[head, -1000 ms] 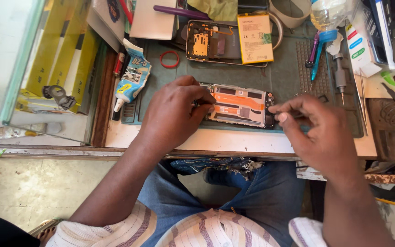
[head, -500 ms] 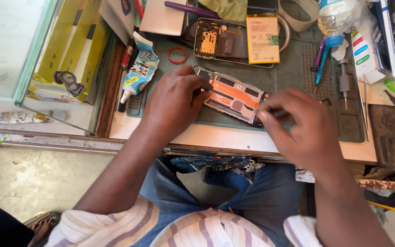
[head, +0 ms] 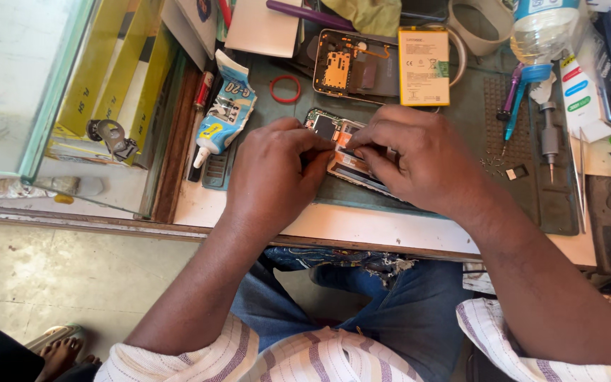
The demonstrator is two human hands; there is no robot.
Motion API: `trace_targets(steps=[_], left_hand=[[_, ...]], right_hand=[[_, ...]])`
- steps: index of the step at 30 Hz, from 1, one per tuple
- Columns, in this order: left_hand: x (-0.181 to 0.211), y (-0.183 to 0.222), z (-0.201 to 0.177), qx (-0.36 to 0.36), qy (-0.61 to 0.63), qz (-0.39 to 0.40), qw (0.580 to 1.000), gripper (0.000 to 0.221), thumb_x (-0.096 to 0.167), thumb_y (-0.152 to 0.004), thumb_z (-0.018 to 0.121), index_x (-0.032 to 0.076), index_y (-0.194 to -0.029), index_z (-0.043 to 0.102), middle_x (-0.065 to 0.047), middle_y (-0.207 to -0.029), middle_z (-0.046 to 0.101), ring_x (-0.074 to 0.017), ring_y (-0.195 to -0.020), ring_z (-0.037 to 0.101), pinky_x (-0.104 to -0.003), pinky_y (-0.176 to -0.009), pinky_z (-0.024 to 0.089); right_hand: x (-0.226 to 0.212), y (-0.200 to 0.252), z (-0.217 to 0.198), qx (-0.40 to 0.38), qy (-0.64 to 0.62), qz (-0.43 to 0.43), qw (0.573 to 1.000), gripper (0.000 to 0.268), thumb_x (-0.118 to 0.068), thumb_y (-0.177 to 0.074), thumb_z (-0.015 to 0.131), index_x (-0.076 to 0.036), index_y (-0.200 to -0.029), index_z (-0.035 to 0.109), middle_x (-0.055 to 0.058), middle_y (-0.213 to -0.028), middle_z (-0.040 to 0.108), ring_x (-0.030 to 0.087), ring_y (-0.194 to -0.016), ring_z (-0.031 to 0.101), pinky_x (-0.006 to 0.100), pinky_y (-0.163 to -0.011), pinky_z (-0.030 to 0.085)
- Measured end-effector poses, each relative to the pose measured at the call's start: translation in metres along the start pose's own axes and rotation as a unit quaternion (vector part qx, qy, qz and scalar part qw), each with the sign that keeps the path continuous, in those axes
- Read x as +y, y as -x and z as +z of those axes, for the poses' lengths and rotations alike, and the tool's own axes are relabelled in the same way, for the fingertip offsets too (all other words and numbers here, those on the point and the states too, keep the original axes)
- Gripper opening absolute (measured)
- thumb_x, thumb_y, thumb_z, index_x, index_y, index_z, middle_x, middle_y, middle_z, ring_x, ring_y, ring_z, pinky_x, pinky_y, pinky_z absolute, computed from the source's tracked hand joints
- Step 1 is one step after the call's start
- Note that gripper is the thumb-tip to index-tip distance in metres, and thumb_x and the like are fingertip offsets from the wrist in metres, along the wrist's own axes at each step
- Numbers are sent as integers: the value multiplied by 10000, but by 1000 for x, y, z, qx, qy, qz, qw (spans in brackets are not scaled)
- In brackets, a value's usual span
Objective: The person disassembles a smartphone on a cluttered workbench, using a screwdriver to remove screws and a prying tool to separate the back cover. They remove the battery, disconnect its ribbon cable, and peel off adhesive strips from the internal frame. The person then cleans the back cover with a spray bottle and a cloth.
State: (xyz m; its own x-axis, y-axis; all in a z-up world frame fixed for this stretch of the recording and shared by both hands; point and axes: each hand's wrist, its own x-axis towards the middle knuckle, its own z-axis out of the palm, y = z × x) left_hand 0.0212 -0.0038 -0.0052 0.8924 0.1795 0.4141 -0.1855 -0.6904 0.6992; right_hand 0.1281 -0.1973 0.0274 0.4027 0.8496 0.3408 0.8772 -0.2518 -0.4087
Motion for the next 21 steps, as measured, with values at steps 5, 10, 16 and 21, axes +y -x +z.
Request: trace_targets(steps=[5, 10, 16, 21], left_hand=[[0, 0, 0, 2, -3, 7, 1000, 76, 110, -836, 775, 63, -893, 791, -118, -820, 690, -323, -782, 688, -456, -708, 527], [1, 0, 0, -8, -7, -9, 1000, 82, 113, -839, 771, 68, -904, 793, -116, -823, 682, -323, -774, 685, -465, -697, 521], [0, 0, 1, -9, -15, -10, 1000, 79, 118, -836, 770, 69, -894, 792, -112, -821, 679, -321, -780, 684, -472, -694, 518], [-2, 1, 3, -1, -16, -3, 1000, 80, 128, -836, 776, 69, -888, 791, -113, -819, 676, -328, -785, 680, -478, -695, 516]], right_hand=[[-5, -4, 0, -17, 26, 10, 999, 190, -82, -879, 779, -52, -1064, 752, 86, -905, 669, 232, -709, 676, 369, -640, 541], [-5, -5, 2, -9, 39, -12, 999, 204, -87, -885, 779, -60, -1085, 749, 80, -913, 668, 242, -737, 678, 372, -659, 543], [-6, -9, -1, -36, 75, 0, 997, 200, -111, -875, 775, -79, -1073, 765, 66, -845, 652, 249, -689, 662, 391, -624, 536], [-9, -12, -2, -39, 101, -7, 994, 202, -117, -864, 765, -92, -1065, 770, 59, -840, 650, 265, -701, 659, 402, -632, 536]])
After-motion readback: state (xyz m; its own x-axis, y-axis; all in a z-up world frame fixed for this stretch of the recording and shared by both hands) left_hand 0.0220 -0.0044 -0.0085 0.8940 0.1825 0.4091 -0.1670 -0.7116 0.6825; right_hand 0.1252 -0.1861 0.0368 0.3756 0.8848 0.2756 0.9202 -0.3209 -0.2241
